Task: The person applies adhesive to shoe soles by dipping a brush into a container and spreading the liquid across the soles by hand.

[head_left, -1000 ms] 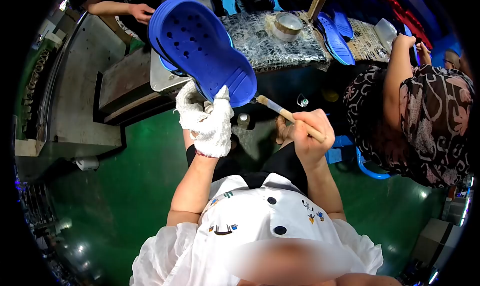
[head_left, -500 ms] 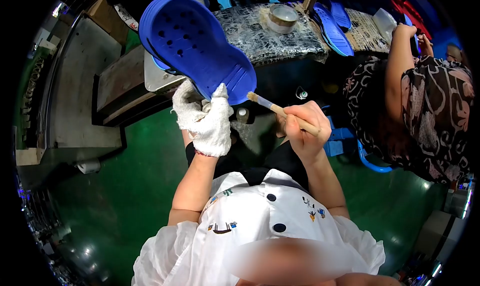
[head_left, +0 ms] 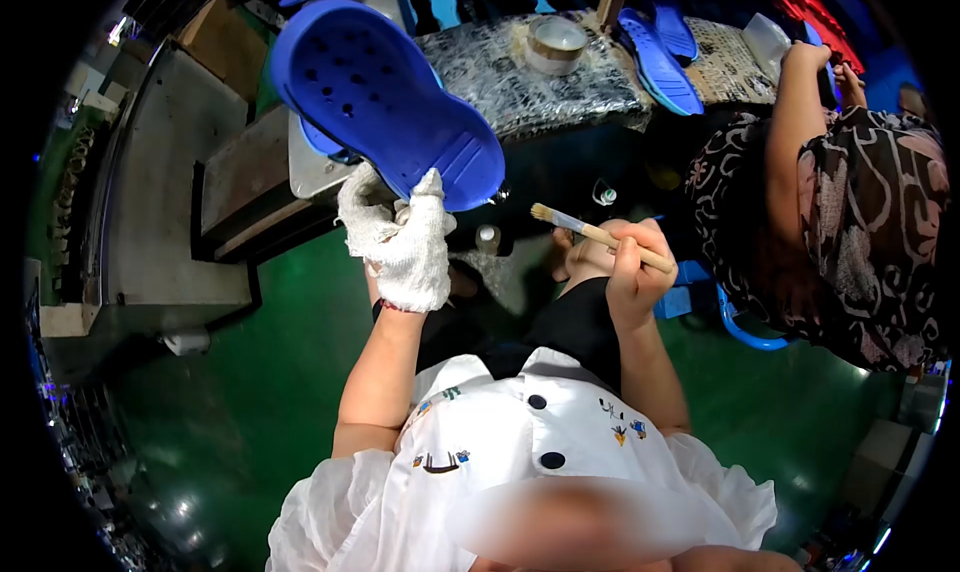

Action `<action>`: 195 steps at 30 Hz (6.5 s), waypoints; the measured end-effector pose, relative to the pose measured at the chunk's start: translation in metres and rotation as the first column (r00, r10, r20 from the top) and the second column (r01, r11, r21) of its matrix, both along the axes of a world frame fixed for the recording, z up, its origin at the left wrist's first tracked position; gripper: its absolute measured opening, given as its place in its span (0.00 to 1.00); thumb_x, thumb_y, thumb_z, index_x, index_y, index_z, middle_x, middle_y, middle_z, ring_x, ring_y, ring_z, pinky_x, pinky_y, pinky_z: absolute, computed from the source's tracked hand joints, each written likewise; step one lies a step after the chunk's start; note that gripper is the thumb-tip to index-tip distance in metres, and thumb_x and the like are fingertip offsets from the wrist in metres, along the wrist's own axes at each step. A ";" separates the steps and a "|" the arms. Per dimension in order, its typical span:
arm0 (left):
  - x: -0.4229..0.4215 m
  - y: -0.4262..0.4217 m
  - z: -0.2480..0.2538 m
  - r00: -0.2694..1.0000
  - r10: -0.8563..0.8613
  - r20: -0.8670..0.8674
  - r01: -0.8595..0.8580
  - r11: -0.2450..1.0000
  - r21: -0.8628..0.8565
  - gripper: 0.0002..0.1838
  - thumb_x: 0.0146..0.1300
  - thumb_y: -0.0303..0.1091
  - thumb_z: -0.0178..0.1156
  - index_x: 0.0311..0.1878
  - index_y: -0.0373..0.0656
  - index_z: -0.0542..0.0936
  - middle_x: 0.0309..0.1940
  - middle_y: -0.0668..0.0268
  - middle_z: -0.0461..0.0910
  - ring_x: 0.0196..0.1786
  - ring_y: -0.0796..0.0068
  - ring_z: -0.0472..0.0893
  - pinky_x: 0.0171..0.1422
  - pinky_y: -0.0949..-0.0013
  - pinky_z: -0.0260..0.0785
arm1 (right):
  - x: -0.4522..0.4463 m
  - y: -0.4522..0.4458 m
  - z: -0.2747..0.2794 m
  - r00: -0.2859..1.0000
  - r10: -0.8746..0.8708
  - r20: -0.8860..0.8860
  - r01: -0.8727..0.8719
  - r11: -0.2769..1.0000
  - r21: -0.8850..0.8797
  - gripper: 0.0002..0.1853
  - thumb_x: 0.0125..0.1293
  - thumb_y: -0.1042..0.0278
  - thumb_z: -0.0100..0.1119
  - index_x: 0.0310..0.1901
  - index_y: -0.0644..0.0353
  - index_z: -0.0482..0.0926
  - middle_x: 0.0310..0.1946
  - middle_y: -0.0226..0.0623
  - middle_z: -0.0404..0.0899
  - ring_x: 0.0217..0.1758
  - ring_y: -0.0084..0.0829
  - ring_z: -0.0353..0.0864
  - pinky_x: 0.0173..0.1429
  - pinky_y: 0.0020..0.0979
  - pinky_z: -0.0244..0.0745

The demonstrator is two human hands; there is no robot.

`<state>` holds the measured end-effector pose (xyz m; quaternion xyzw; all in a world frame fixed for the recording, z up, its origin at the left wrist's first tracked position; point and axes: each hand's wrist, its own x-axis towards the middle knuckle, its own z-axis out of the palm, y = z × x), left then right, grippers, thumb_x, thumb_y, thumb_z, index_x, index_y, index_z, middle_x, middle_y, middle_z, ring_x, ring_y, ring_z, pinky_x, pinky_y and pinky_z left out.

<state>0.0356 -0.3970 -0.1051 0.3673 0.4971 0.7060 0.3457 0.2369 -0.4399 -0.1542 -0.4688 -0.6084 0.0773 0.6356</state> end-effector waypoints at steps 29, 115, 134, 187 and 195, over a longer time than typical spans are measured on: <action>0.004 0.063 -0.031 0.508 0.138 -0.850 0.140 0.961 0.240 0.13 0.50 0.27 0.68 0.40 0.40 0.79 0.43 0.55 0.75 0.41 0.60 0.78 0.45 0.64 0.73 | 0.019 0.016 -0.170 0.915 -0.200 -0.350 -0.052 0.802 -0.595 0.09 0.65 0.67 0.54 0.34 0.64 0.78 0.21 0.32 0.78 0.22 0.22 0.76 0.28 0.24 0.70; 0.024 -0.025 -0.004 0.922 -0.175 0.346 0.289 0.906 -0.311 0.05 0.58 0.26 0.64 0.37 0.42 0.78 0.19 0.70 0.75 0.15 0.83 0.71 0.16 0.79 0.58 | -0.021 -0.012 0.047 0.969 0.067 0.239 -0.110 0.980 0.168 0.03 0.59 0.74 0.61 0.33 0.64 0.78 0.23 0.33 0.77 0.19 0.27 0.69 0.25 0.25 0.60; 0.026 -0.023 -0.005 0.931 -0.176 0.320 0.292 0.885 -0.363 0.06 0.56 0.27 0.66 0.35 0.42 0.77 0.21 0.70 0.76 0.17 0.82 0.74 0.16 0.81 0.61 | -0.025 -0.015 0.049 0.950 0.131 0.284 -0.167 0.980 0.105 0.05 0.48 0.80 0.64 0.27 0.62 0.78 0.22 0.30 0.77 0.20 0.27 0.73 0.24 0.25 0.65; 0.362 0.320 -0.009 0.082 -0.953 -0.293 0.615 0.280 -0.738 0.19 0.65 0.42 0.51 0.52 0.36 0.71 0.44 0.47 0.77 0.39 0.51 0.81 0.52 0.51 0.73 | 0.011 0.023 -0.146 0.853 -0.129 -0.506 -0.220 0.791 -0.571 0.04 0.63 0.72 0.55 0.32 0.62 0.74 0.23 0.38 0.78 0.23 0.29 0.78 0.29 0.27 0.72; 0.304 0.270 0.021 -0.128 -0.717 -0.685 0.726 0.402 -0.557 0.20 0.58 0.49 0.59 0.32 0.36 0.77 0.23 0.60 0.74 0.28 0.69 0.77 0.29 0.60 0.77 | 0.013 0.022 -0.152 0.887 -0.139 -0.440 -0.186 0.764 -0.618 0.09 0.66 0.70 0.54 0.34 0.67 0.77 0.23 0.35 0.78 0.25 0.21 0.77 0.30 0.23 0.70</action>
